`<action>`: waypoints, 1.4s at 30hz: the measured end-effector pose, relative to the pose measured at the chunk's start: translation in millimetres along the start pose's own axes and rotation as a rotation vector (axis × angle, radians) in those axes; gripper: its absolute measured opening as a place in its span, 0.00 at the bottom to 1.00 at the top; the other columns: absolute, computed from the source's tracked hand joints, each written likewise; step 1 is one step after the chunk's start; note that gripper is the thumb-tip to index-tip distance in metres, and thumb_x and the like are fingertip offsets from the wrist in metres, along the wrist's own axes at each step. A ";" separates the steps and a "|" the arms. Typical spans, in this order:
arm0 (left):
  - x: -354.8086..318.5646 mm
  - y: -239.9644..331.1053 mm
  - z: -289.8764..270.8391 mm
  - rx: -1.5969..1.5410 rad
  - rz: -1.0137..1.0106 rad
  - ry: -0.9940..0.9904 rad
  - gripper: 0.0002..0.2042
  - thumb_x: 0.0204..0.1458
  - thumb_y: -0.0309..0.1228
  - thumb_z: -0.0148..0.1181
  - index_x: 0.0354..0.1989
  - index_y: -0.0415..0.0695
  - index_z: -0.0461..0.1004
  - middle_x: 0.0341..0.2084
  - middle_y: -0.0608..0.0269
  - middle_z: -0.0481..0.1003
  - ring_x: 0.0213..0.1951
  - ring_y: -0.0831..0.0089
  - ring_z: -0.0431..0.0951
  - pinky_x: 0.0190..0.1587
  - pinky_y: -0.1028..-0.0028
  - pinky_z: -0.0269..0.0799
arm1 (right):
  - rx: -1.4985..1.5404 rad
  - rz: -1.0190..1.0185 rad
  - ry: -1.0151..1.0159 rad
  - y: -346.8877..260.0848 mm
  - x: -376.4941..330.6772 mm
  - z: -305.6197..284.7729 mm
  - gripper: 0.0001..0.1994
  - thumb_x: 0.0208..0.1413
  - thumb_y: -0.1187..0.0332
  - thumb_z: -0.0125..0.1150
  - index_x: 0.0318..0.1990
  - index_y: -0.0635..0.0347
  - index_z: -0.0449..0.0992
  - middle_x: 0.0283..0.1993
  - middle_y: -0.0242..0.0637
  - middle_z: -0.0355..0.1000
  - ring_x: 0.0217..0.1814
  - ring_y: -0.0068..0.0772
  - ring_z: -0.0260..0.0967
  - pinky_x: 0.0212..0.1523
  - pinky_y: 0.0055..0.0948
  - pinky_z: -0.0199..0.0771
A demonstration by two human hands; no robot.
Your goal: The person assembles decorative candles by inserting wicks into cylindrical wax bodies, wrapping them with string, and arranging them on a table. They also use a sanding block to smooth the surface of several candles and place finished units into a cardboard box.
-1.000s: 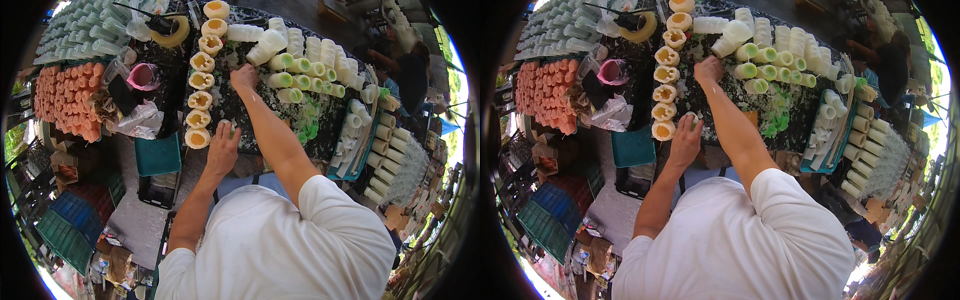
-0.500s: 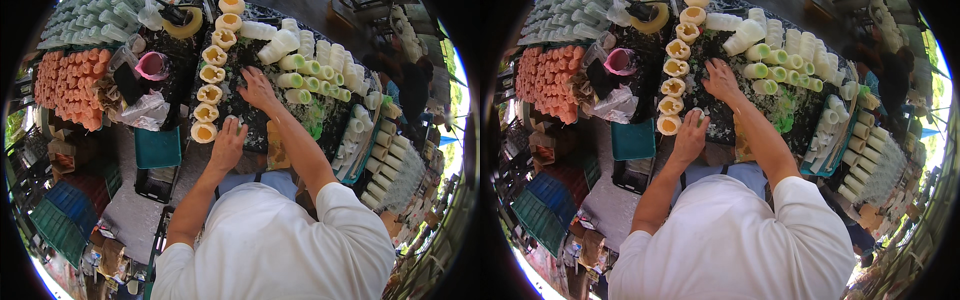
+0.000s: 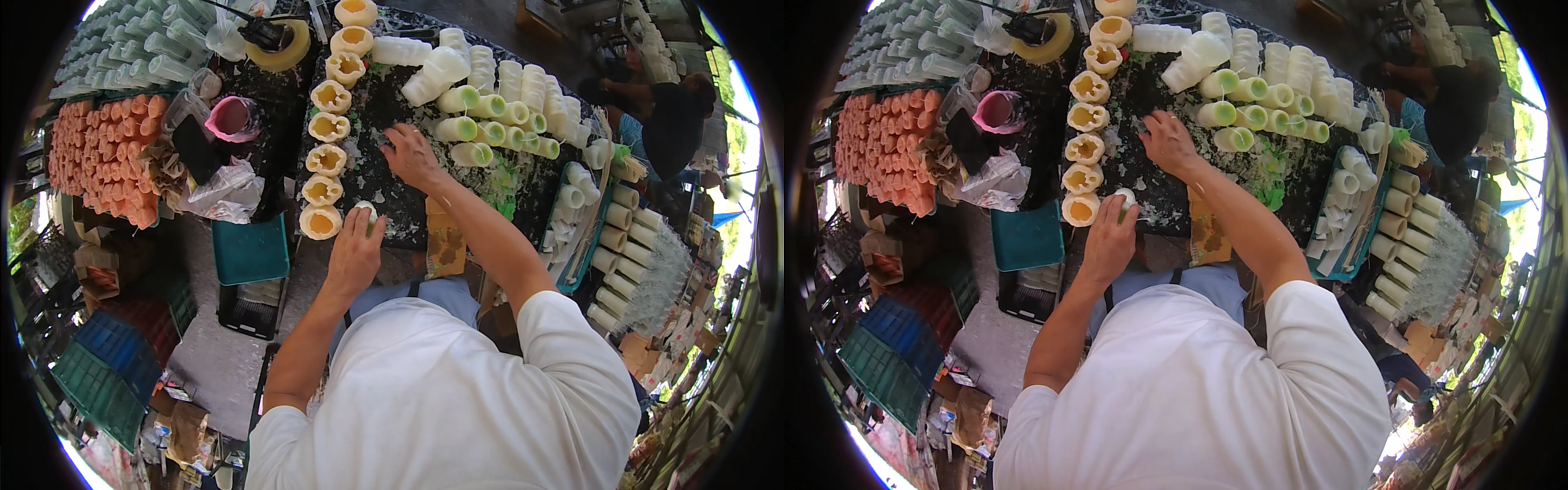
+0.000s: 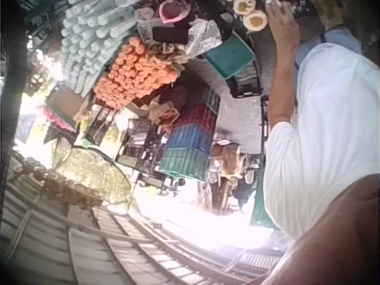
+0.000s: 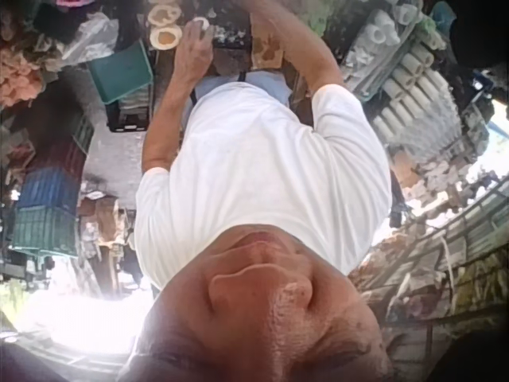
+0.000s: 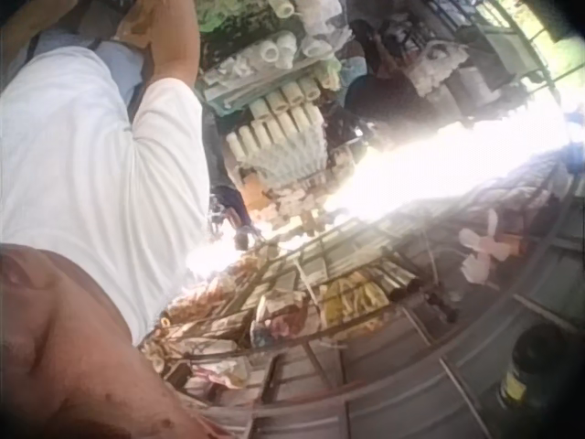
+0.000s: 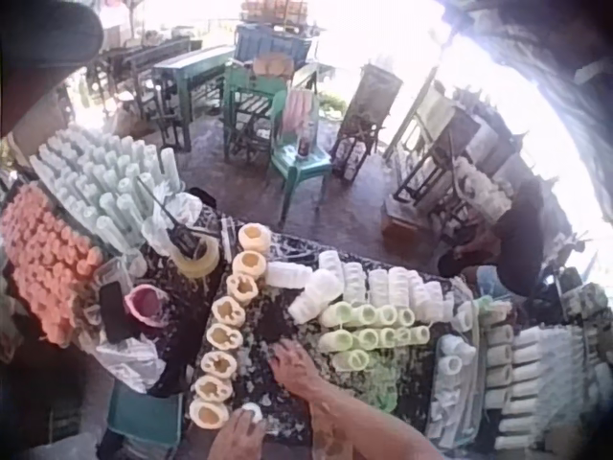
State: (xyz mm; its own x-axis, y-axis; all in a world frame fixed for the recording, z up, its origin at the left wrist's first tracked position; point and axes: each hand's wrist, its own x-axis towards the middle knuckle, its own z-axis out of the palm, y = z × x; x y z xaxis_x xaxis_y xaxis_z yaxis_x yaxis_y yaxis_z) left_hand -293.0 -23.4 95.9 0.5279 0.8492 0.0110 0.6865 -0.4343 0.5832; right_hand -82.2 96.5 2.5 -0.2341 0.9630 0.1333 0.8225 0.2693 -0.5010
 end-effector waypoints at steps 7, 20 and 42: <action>-2.8 6.0 -4.3 -0.009 -0.041 -0.013 0.22 0.47 0.19 0.62 0.54 0.36 0.75 0.56 0.41 0.70 0.62 0.43 0.70 0.62 0.55 0.72 | 0.011 -0.247 0.059 17.8 53.8 63.3 0.16 0.46 0.70 0.70 0.44 0.60 0.76 0.49 0.46 0.74 0.50 0.53 0.72 0.50 0.46 0.74; 0.8 2.5 13.6 0.110 -0.090 -0.036 0.19 0.49 0.18 0.61 0.52 0.38 0.76 0.55 0.42 0.70 0.59 0.44 0.70 0.61 0.55 0.71 | 0.016 -0.022 -0.279 23.6 30.5 31.9 0.08 0.54 0.69 0.64 0.38 0.65 0.79 0.43 0.51 0.75 0.51 0.57 0.73 0.55 0.48 0.76; 259.9 -64.0 -11.1 0.217 0.110 -0.080 0.18 0.52 0.20 0.58 0.52 0.43 0.79 0.55 0.51 0.73 0.60 0.50 0.73 0.62 0.57 0.73 | -0.265 -0.035 -0.513 5.2 -58.3 -30.0 0.12 0.55 0.67 0.59 0.41 0.66 0.79 0.49 0.46 0.71 0.61 0.48 0.68 0.63 0.44 0.69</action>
State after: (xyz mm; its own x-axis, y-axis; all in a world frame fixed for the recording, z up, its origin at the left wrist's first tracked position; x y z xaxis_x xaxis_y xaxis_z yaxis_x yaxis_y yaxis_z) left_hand -205.3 228.4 70.5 0.6371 0.7708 -0.0048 0.7097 -0.5842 0.3937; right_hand -48.7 42.0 17.8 -0.4306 0.8444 -0.3187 0.8959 0.3572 -0.2640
